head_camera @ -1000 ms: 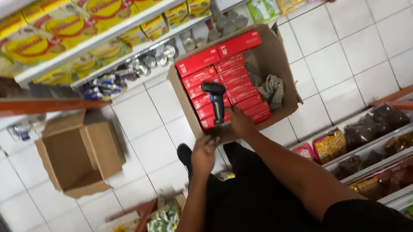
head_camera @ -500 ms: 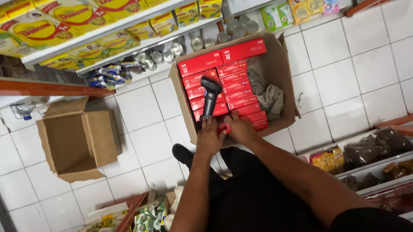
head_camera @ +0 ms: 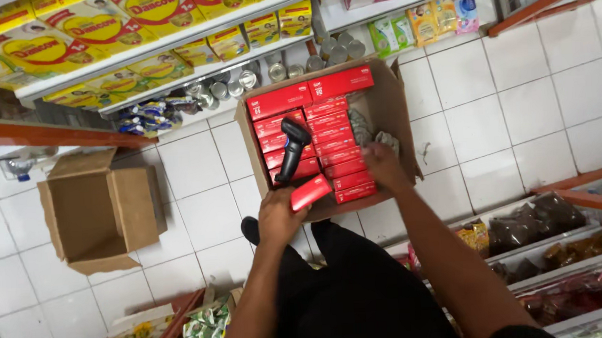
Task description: The person cleans individual boxes of milk powder with a cloth and places them onto a retail shelf, then scans items using a handheld barcode scanner.
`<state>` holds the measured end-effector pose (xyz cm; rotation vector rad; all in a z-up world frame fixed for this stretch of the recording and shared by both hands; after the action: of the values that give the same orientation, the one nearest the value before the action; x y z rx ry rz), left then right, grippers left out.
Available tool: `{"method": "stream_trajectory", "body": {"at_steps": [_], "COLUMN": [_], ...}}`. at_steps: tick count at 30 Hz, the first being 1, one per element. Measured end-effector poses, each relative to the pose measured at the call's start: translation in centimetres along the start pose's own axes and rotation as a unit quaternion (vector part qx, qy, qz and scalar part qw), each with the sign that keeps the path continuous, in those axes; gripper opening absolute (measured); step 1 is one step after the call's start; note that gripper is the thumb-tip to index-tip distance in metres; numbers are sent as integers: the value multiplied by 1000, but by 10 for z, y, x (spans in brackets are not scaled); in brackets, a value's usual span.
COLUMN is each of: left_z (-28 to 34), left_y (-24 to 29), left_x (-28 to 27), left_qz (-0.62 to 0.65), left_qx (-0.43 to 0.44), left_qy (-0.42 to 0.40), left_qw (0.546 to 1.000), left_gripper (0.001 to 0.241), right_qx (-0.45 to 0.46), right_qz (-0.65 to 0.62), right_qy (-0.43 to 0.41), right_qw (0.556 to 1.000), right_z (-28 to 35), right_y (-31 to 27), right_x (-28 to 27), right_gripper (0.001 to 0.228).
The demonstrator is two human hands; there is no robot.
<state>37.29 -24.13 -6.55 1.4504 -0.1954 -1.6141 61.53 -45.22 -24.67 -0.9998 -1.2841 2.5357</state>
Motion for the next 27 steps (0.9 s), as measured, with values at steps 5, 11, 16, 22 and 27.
{"method": "stream_trajectory", "body": {"at_steps": [5, 11, 16, 22, 27], "left_z": [28, 49, 57, 61, 67], "left_y": [3, 5, 28, 50, 67], "left_x": [-48, -84, -124, -163, -175], "left_qz": [63, 210, 210, 205, 282], "left_qx": [-60, -150, -70, 11, 57], "left_qy": [59, 96, 158, 153, 104], "left_qw": [994, 961, 962, 967, 952], "left_gripper": [49, 40, 41, 40, 39], "right_qx": [126, 169, -59, -158, -330], "right_qz": [-22, -197, 48, -542, -8], "right_qy": [40, 109, 98, -176, -101], "right_qw": [991, 960, 992, 807, 939], "right_z": [-24, -28, 0, 108, 140], "right_y": [63, 60, -22, -242, -410], "right_x": [-6, -8, -64, -77, -52], "right_gripper": [43, 45, 27, 30, 19]}}
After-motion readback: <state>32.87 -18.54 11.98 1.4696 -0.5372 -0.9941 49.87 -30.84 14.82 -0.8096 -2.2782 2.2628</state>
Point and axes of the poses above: each hand's wrist, its own z-axis away from the middle knuckle, its own x-axis out of the palm, y = z × x, the point moved 9 cm from there along -z, towards the middle knuckle, and after that the axes turned 10 degrees about -y, right-handed, at the moved point
